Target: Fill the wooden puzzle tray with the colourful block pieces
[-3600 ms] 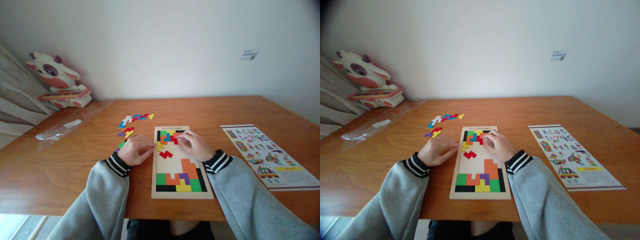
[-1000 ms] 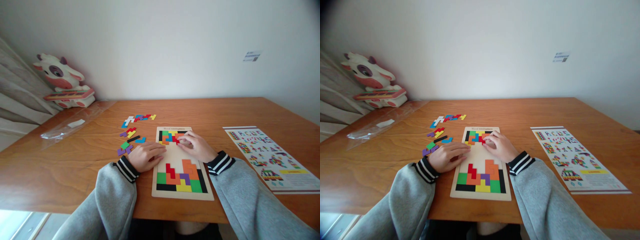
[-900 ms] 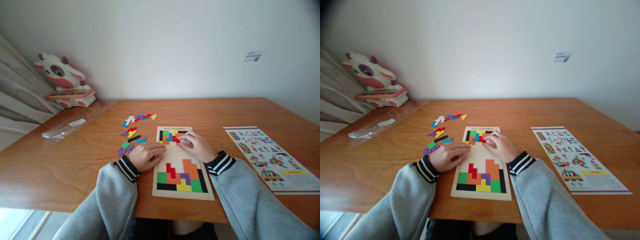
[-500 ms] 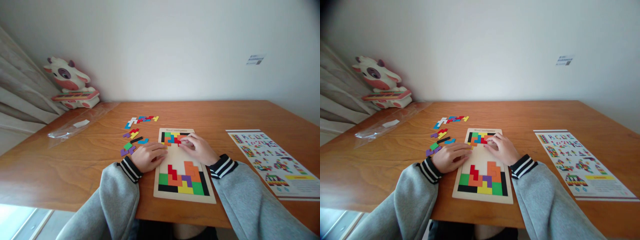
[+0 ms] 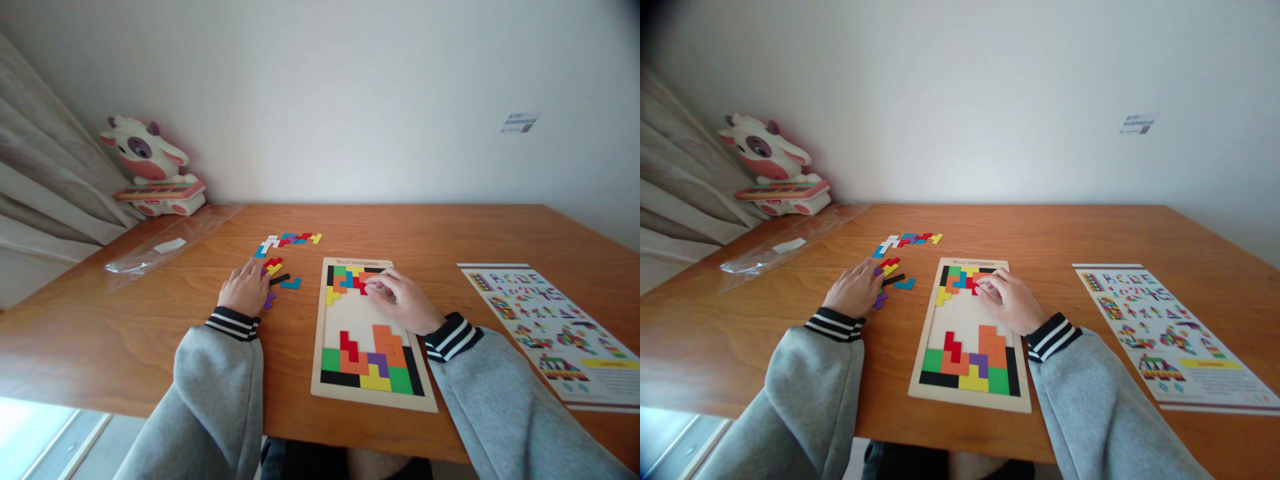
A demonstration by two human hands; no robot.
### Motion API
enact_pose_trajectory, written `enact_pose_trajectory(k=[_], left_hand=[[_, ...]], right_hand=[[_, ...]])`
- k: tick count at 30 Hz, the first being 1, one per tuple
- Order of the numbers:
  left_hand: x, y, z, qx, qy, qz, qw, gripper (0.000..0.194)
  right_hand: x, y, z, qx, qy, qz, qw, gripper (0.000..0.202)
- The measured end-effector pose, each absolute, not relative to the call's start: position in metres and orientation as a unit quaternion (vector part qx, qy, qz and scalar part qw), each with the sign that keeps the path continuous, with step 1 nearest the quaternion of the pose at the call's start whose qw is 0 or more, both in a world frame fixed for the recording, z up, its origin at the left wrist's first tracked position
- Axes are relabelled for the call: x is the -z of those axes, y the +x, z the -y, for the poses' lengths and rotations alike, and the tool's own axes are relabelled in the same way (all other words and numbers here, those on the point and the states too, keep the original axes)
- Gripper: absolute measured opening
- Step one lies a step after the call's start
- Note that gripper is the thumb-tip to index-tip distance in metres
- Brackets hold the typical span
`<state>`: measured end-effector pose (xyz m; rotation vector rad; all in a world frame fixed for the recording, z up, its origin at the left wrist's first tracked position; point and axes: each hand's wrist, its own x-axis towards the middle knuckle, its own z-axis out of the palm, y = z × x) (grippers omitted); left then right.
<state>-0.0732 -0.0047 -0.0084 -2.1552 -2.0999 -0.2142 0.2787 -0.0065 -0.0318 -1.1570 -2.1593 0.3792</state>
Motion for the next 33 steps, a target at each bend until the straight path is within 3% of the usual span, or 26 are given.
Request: enact_pose_trajectory(k=[5, 9, 16, 19, 22, 28, 33], left_hand=[[0.007, -0.089, -0.005, 0.059, -0.722, 0.688, 0.039, 0.034], [0.003, -0.096, -0.007, 0.105, -0.692, 0.714, 0.015, 0.027], [0.006, -0.096, -0.007, 0.197, -0.696, 0.69, 0.034, 0.032], [0.008, -0.085, -0.004, 0.276, -0.727, 0.628, 0.041, 0.018], [0.008, -0.062, 0.003, 0.368, -0.762, 0.53, 0.051, 0.02], [0.006, -0.018, 0.026, 0.412, -0.839, 0.355, -0.025, 0.01], [-0.001, 0.006, 0.027, 0.449, -0.83, 0.324, -0.067, 0.011]], right_hand=[[0.031, 0.279, 0.007, -0.142, -0.44, 0.823, 0.328, 0.02], [0.03, 0.28, 0.007, -0.145, -0.441, 0.82, 0.335, 0.02], [0.032, 0.282, 0.004, -0.142, -0.474, 0.777, 0.389, 0.021], [0.033, 0.282, 0.003, -0.139, -0.483, 0.767, 0.399, 0.022], [0.031, 0.282, 0.004, -0.136, -0.479, 0.767, 0.404, 0.022], [0.027, 0.28, 0.006, -0.131, -0.479, 0.772, 0.398, 0.021], [0.026, 0.279, 0.005, -0.129, -0.481, 0.771, 0.397, 0.021]])
